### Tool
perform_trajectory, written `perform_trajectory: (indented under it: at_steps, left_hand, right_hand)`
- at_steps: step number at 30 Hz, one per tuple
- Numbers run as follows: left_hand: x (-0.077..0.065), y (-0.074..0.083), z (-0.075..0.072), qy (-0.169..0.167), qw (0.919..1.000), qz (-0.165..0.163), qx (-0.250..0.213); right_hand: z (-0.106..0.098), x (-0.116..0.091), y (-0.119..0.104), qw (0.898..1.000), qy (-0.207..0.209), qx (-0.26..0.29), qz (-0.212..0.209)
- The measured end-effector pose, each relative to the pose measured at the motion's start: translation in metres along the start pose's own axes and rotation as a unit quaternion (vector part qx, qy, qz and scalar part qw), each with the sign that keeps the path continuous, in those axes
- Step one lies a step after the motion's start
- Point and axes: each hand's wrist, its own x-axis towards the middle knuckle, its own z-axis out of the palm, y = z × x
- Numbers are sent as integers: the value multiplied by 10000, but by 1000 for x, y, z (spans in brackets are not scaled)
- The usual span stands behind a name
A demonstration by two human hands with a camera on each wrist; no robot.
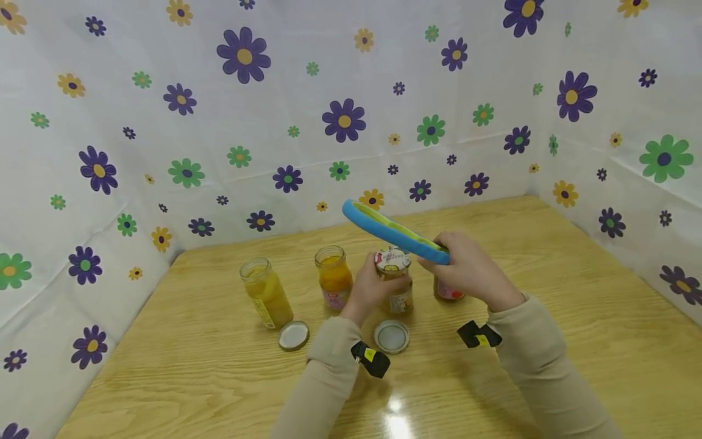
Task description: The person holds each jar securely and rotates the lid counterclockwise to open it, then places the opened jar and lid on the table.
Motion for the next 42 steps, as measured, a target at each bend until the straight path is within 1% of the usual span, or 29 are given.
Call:
perform_trajectory:
  at_steps: [1,4,6,8,11,14,17,20,23,27,30,31,34,37,42]
  left_hand:
    - [-1,1,0,-134,9999,-8,1]
    - [-13,16,1,-469,9989,4,20]
    - [-16,17,3,-600,9982,54,38]
    - [-19,17,5,-661,9977,117,100]
    - [-17,7,8,-754,9970,156,106]
    - [-23,10,11,-956,9953,132,54]
    - [-30,13,15,-1225,9921,248,47]
    - [-39,16,16,-1502,9878,353,192]
    - [-49,18,14,-1746,9834,342,367]
    - [-60,19,6,-1984,9793,294,282]
    - [-64,16,-4,-1974,9795,359,180]
    - [-65,15,-7,-1922,9804,383,218]
    - [-65,9,-17,-1725,9835,457,303]
    - [-64,4,-25,-1536,9867,451,290]
    - [-62,-2,-34,-1196,9920,404,71]
  right_hand:
    - [0,0,0,10000,38,50,57]
    - [-1,-2,-1,9996,122,147,219]
    - [-1,-2,-1,9993,132,211,287]
    - [0,-3,-2,9992,132,225,312]
    - [1,-3,-4,9989,96,259,380]
    - [0,-3,-4,9988,70,250,404]
    - [0,-4,-3,9989,41,310,346]
    - [0,-4,-3,9988,-2,388,297]
    - [0,-4,-4,9991,20,330,264]
    - [-1,-4,-5,9994,54,227,264]
    - [-2,-4,-6,9994,46,199,264]
    - [-2,-4,-7,9995,43,196,262]
    - [-1,-4,-7,9995,19,175,252]
    - [-1,-5,-7,9996,0,171,239]
    - [1,-5,-7,9998,-1,160,144]
